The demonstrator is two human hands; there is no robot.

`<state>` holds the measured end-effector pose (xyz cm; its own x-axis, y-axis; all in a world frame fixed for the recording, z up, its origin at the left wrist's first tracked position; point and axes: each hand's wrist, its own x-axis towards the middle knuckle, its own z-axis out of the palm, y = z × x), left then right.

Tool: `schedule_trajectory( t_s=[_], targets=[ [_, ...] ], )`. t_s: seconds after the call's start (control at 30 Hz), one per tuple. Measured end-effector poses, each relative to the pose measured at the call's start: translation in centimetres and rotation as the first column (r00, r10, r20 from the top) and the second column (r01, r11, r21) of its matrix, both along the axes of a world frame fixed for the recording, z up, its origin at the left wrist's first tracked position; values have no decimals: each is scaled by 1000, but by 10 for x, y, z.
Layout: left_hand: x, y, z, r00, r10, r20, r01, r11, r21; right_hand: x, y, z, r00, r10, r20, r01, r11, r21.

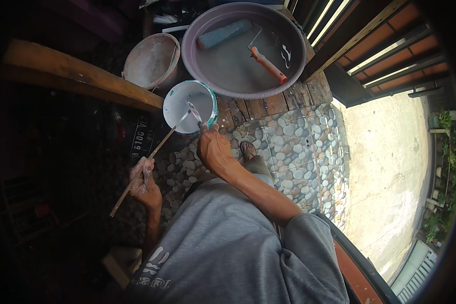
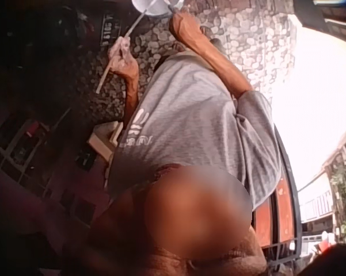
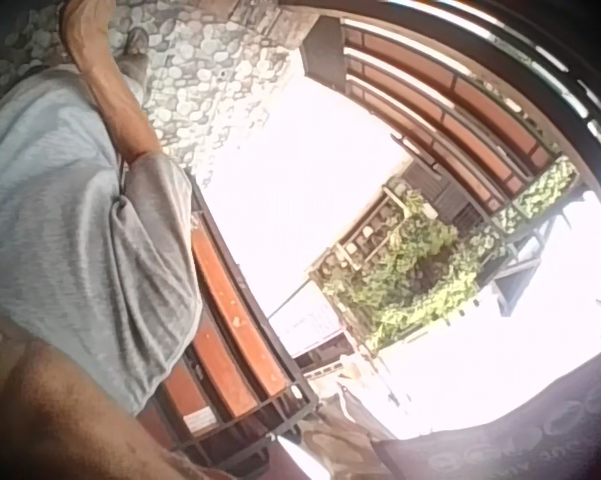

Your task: The person stirs a white substance in a bucket with a wooden stick and then uses a putty knife to transfer it onto a piece of cloth, which they then gather and squeeze.

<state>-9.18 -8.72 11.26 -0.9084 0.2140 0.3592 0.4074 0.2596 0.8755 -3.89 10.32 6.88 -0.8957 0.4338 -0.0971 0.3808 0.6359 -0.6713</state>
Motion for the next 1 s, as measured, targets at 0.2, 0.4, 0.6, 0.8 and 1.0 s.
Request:
schedule_trajectory(
  t_s=[0.2,0.4,0.6,0.8,1.0],
  targets=[
    [-6,0,-3,996,76,36,-80,992,101,6,6,19,999,-5,-46,4,999,-32],
    [-10,0,-4,993,79,92,-87,992,87,12,-16,23,999,38,8,-38,999,-37],
    [-14,-9,-11,999,36,13,-37,998,41,-19,-6,3,998,53,33,-50,995,-86],
    [-15,-17,-9,999,20,34,-21,999,42,-8,5,17,993,78,91,-74,996,-52],
    [-20,-26,-7,985,-104,-141,69,970,-233,9,-18,38,988,120,95,-134,980,150]
  ],
)
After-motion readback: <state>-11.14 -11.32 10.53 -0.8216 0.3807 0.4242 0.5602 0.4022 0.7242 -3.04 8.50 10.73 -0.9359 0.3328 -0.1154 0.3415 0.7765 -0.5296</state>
